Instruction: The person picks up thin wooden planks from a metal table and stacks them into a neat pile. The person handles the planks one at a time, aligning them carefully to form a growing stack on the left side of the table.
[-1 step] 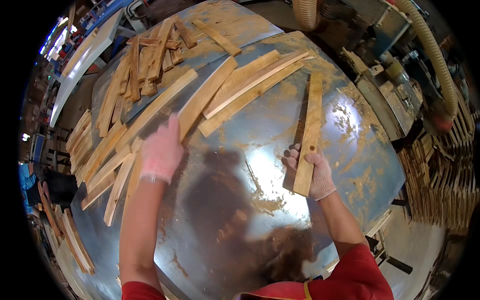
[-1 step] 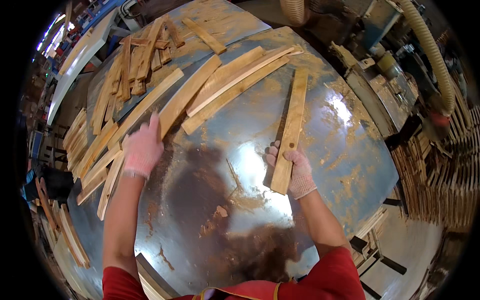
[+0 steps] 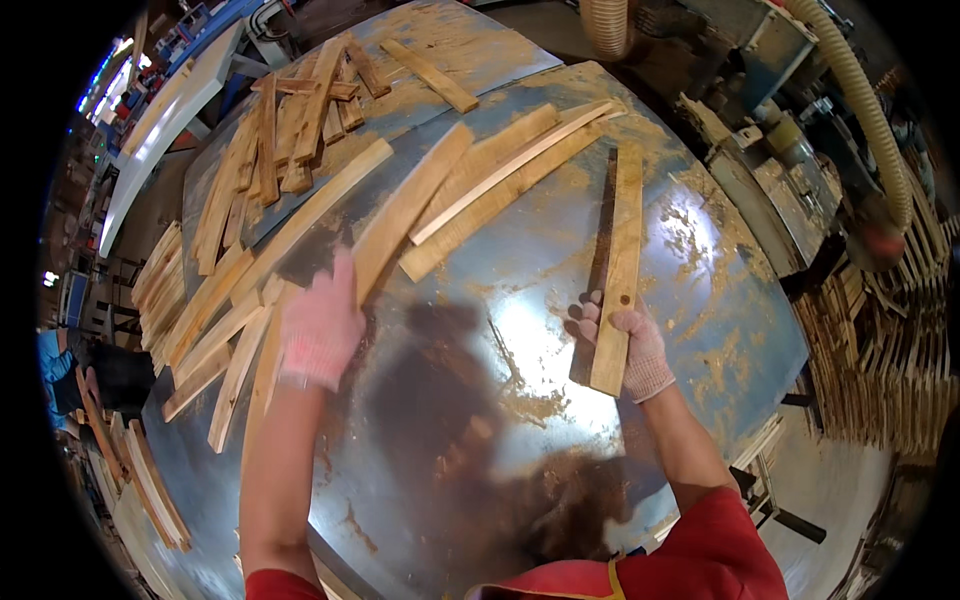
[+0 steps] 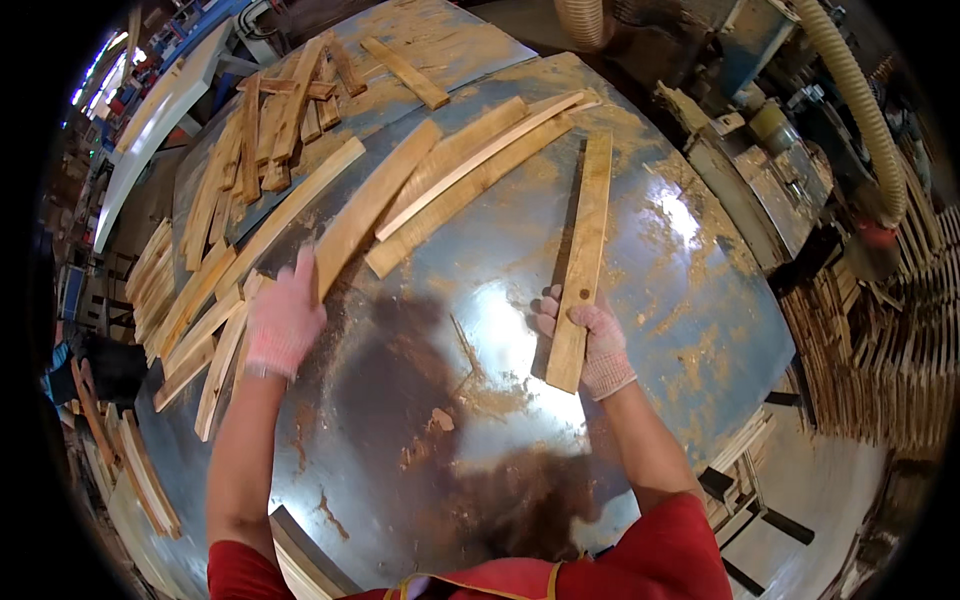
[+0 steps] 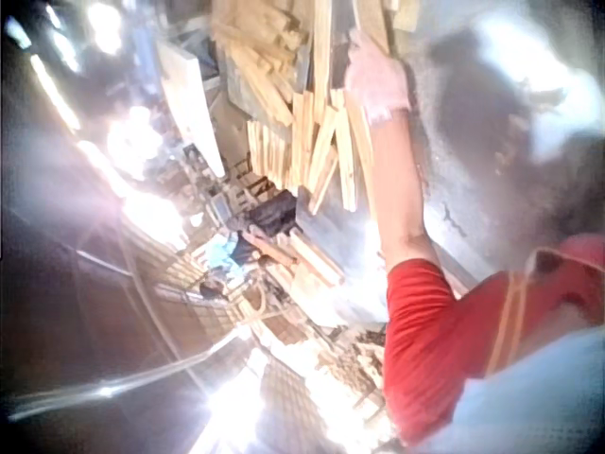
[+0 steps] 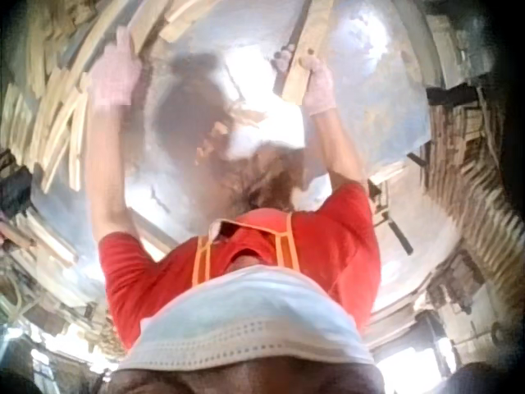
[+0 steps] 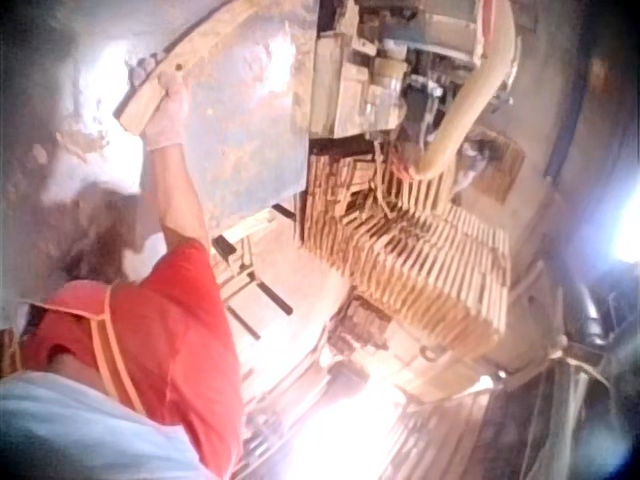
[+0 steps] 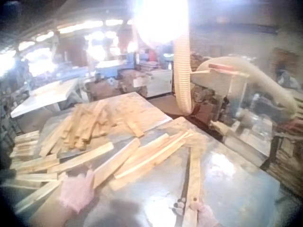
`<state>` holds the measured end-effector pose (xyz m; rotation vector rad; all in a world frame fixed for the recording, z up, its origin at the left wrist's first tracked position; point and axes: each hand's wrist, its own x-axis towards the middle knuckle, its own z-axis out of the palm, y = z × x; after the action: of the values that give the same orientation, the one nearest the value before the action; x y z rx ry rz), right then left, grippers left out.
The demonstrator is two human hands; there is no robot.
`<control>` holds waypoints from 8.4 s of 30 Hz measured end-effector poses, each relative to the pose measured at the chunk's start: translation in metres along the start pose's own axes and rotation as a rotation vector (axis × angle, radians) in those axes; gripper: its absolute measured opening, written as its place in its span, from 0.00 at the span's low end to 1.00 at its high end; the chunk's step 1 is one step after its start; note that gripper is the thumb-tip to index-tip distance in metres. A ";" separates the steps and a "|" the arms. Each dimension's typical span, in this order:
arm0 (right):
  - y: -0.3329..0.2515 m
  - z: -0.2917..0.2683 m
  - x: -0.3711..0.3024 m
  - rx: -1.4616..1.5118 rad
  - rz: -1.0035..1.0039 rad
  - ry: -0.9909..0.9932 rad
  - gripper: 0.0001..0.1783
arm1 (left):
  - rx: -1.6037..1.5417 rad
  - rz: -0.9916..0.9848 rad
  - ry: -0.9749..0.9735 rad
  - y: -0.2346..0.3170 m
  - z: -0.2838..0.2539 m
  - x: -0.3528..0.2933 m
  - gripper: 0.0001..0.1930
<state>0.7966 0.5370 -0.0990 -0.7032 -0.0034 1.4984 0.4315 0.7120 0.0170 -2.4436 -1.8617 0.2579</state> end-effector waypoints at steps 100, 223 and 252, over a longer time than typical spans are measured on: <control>0.445 0.053 -0.355 -1.781 0.657 -1.087 0.47 | -1.088 -1.588 1.128 -0.009 0.234 -0.873 0.33; 0.479 0.082 -0.324 -1.708 0.929 -0.764 0.63 | -0.319 -1.268 0.296 -0.297 0.191 -0.777 0.31; 0.839 0.279 -0.402 -1.776 0.855 -1.492 0.30 | 0.009 -0.974 0.364 -0.563 0.247 -0.838 0.32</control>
<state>-0.1208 0.2206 -0.0649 -0.6640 -2.6823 2.2483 -0.3616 0.0446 -0.0612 -1.1945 -2.5170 -0.2164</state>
